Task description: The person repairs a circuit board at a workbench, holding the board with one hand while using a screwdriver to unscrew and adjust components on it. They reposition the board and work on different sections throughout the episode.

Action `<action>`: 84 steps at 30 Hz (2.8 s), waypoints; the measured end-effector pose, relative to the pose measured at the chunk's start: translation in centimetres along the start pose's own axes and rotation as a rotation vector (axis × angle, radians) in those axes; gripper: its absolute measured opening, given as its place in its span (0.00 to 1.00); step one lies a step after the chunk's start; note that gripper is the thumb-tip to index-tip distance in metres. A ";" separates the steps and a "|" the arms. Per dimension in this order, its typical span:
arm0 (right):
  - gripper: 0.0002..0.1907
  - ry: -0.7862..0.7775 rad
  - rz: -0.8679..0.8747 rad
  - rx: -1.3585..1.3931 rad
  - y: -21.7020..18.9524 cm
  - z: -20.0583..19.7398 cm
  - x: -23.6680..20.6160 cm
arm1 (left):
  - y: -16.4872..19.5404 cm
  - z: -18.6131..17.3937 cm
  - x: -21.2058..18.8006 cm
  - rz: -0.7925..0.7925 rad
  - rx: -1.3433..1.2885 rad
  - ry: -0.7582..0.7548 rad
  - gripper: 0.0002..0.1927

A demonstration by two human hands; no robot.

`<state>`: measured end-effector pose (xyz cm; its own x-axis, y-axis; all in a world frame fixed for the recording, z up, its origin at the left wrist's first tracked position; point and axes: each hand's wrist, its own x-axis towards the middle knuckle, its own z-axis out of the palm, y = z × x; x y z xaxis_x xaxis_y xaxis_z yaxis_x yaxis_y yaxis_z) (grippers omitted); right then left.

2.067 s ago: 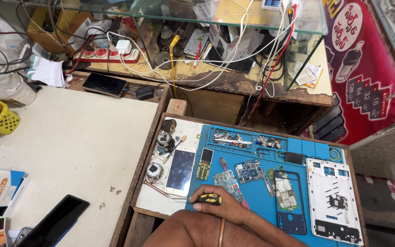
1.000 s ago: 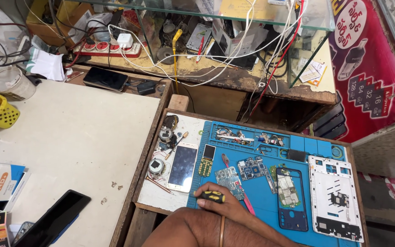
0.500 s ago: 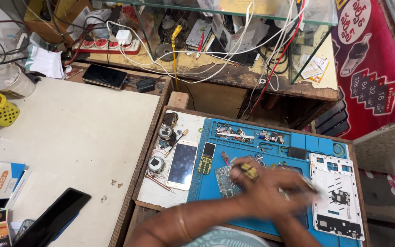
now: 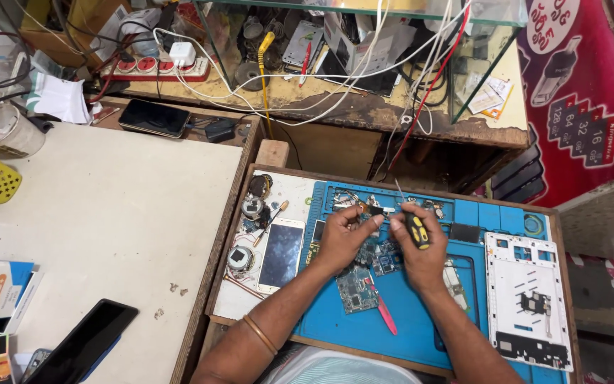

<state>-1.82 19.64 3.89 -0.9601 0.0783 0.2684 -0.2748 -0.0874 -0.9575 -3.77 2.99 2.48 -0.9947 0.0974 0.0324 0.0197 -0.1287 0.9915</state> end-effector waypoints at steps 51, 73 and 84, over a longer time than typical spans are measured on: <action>0.15 -0.106 0.153 0.109 2.2 -1.0 -0.5 | -0.9 -3.2 -1.2 0.027 -0.160 -0.034 0.13; 0.23 -0.234 0.035 -0.166 1.5 -0.5 -0.9 | -0.5 -2.8 -1.3 0.002 -0.110 -0.145 0.15; 0.23 -0.237 0.030 -0.177 1.3 -0.4 -1.0 | -0.9 -3.1 -1.4 0.024 -0.094 -0.171 0.14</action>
<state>-1.22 19.83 2.39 -0.9586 -0.1576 0.2370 -0.2529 0.0897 -0.9633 -2.75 -0.08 1.13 -0.9625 0.2580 0.0842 0.0254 -0.2234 0.9744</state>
